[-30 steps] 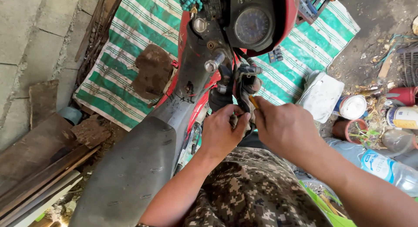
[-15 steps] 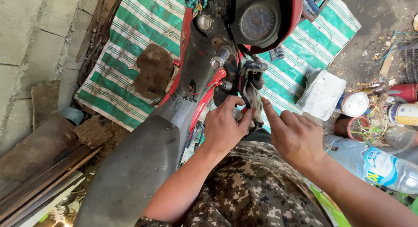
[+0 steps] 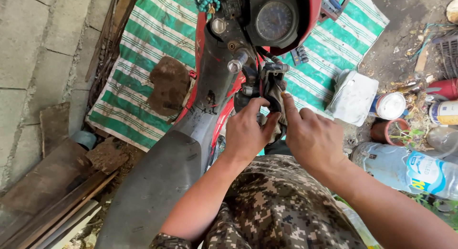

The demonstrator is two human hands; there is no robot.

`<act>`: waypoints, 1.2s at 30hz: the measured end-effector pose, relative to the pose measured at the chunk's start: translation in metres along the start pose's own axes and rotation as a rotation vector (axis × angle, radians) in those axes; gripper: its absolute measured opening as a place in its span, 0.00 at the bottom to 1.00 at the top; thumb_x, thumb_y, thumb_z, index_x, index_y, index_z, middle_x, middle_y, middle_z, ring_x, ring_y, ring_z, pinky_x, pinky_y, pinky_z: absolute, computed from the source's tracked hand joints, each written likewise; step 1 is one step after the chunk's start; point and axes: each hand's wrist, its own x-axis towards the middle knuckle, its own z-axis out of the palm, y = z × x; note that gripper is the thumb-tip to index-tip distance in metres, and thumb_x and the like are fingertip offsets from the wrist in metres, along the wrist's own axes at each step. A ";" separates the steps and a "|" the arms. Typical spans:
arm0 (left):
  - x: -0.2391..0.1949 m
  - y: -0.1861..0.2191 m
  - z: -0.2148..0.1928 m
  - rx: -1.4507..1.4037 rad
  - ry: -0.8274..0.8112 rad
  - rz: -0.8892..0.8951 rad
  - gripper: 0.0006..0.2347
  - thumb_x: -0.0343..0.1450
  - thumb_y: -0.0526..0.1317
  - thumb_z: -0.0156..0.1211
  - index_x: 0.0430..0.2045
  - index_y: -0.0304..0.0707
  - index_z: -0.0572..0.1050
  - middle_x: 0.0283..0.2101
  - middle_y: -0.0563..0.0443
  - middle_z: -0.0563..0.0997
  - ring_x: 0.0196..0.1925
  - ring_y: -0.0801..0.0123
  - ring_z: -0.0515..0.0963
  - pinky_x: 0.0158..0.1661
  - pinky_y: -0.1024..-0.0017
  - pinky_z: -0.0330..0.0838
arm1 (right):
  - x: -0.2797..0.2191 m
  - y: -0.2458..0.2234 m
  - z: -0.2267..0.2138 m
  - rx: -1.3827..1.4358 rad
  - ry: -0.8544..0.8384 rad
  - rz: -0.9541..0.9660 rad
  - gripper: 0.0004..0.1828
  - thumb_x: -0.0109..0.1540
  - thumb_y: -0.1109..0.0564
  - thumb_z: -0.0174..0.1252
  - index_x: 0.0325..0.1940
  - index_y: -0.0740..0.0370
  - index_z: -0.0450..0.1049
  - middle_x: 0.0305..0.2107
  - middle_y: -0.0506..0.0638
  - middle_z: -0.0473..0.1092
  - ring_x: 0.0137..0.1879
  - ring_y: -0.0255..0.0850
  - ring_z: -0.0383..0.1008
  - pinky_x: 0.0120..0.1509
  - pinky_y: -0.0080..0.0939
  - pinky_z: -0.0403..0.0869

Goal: The person uses a screwdriver to work on the handlebar area of a red motorcycle, specifically manipulating the wiring and components near the ignition switch. They hold a cloth in their left hand while using the tool with their right hand to adjust or remove parts within the exposed casing.

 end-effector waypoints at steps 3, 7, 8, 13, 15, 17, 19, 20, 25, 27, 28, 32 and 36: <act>-0.006 -0.007 -0.001 -0.006 -0.024 -0.018 0.15 0.71 0.56 0.72 0.44 0.53 0.79 0.28 0.56 0.86 0.31 0.57 0.90 0.30 0.57 0.83 | -0.003 0.002 0.012 -0.062 0.068 0.000 0.32 0.64 0.56 0.52 0.70 0.37 0.84 0.22 0.40 0.60 0.23 0.39 0.69 0.29 0.36 0.72; -0.008 -0.009 -0.006 -0.021 -0.016 0.025 0.15 0.72 0.54 0.72 0.47 0.51 0.80 0.30 0.52 0.87 0.32 0.55 0.90 0.31 0.58 0.84 | -0.012 -0.003 0.027 -0.022 0.068 -0.012 0.32 0.64 0.55 0.52 0.71 0.40 0.83 0.23 0.40 0.61 0.24 0.39 0.71 0.31 0.36 0.73; -0.007 -0.010 -0.006 -0.018 -0.018 0.040 0.15 0.72 0.53 0.72 0.48 0.52 0.79 0.31 0.52 0.87 0.33 0.55 0.90 0.31 0.57 0.84 | -0.012 -0.005 0.030 0.008 0.068 0.007 0.31 0.65 0.55 0.53 0.71 0.40 0.83 0.23 0.41 0.61 0.24 0.41 0.71 0.31 0.38 0.74; -0.005 -0.010 -0.006 -0.113 -0.093 0.068 0.13 0.73 0.51 0.72 0.47 0.53 0.81 0.33 0.55 0.88 0.33 0.60 0.91 0.30 0.65 0.84 | -0.015 0.005 0.038 0.207 0.003 0.105 0.24 0.70 0.51 0.55 0.70 0.41 0.84 0.24 0.44 0.65 0.27 0.47 0.76 0.30 0.48 0.75; -0.006 -0.006 -0.008 -0.162 -0.136 0.084 0.12 0.75 0.49 0.69 0.49 0.48 0.82 0.30 0.50 0.87 0.30 0.55 0.90 0.27 0.61 0.85 | -0.029 0.021 0.060 0.247 -0.029 0.041 0.27 0.70 0.52 0.52 0.71 0.32 0.82 0.23 0.41 0.64 0.27 0.47 0.76 0.31 0.48 0.76; -0.005 -0.007 -0.007 -0.184 -0.176 0.093 0.12 0.76 0.47 0.69 0.49 0.44 0.82 0.32 0.45 0.88 0.32 0.50 0.91 0.27 0.59 0.86 | -0.017 0.042 0.053 0.280 0.000 -0.020 0.27 0.71 0.56 0.50 0.69 0.38 0.84 0.23 0.43 0.64 0.28 0.50 0.75 0.33 0.48 0.76; -0.006 -0.008 -0.007 -0.205 -0.216 0.099 0.12 0.76 0.44 0.69 0.50 0.41 0.82 0.34 0.41 0.88 0.34 0.45 0.91 0.27 0.57 0.87 | -0.014 0.048 0.048 0.314 0.027 -0.082 0.27 0.71 0.60 0.48 0.67 0.44 0.86 0.23 0.45 0.63 0.29 0.52 0.74 0.34 0.47 0.76; -0.006 -0.009 -0.006 -0.196 -0.225 0.105 0.12 0.77 0.45 0.68 0.50 0.40 0.82 0.34 0.40 0.88 0.35 0.44 0.91 0.27 0.56 0.87 | -0.015 0.045 0.047 0.246 0.055 -0.114 0.29 0.69 0.59 0.47 0.69 0.46 0.84 0.24 0.44 0.63 0.28 0.48 0.73 0.35 0.46 0.76; -0.005 -0.006 -0.010 -0.183 -0.230 0.116 0.12 0.78 0.46 0.67 0.51 0.38 0.81 0.35 0.38 0.87 0.36 0.43 0.91 0.27 0.54 0.88 | -0.015 0.025 0.051 0.013 0.150 -0.133 0.32 0.66 0.59 0.45 0.70 0.43 0.82 0.26 0.42 0.58 0.27 0.41 0.67 0.35 0.40 0.72; -0.007 -0.005 -0.011 -0.194 -0.224 0.095 0.12 0.77 0.43 0.68 0.50 0.36 0.81 0.36 0.37 0.87 0.37 0.41 0.91 0.28 0.54 0.88 | -0.023 0.032 0.064 0.095 0.207 -0.200 0.29 0.72 0.59 0.41 0.68 0.46 0.84 0.26 0.43 0.59 0.28 0.43 0.66 0.37 0.41 0.72; -0.010 -0.010 -0.009 -0.191 -0.221 0.091 0.12 0.77 0.43 0.68 0.50 0.36 0.81 0.36 0.37 0.87 0.37 0.41 0.91 0.28 0.54 0.88 | -0.014 0.038 0.056 0.101 0.208 -0.204 0.29 0.72 0.59 0.41 0.68 0.46 0.84 0.26 0.43 0.59 0.28 0.43 0.66 0.37 0.41 0.72; -0.012 -0.017 -0.005 -0.176 -0.215 0.111 0.12 0.76 0.44 0.69 0.50 0.40 0.82 0.38 0.39 0.88 0.38 0.44 0.91 0.29 0.55 0.90 | 0.015 0.050 0.031 -0.015 0.223 -0.338 0.25 0.72 0.60 0.46 0.62 0.45 0.86 0.26 0.45 0.60 0.28 0.44 0.64 0.36 0.43 0.70; -0.012 -0.008 -0.004 -0.185 -0.207 0.124 0.12 0.78 0.42 0.65 0.52 0.36 0.81 0.38 0.34 0.87 0.38 0.39 0.91 0.28 0.51 0.90 | 0.029 0.041 0.004 -0.142 0.150 -0.351 0.16 0.70 0.59 0.54 0.54 0.48 0.86 0.24 0.46 0.63 0.26 0.45 0.68 0.35 0.48 0.69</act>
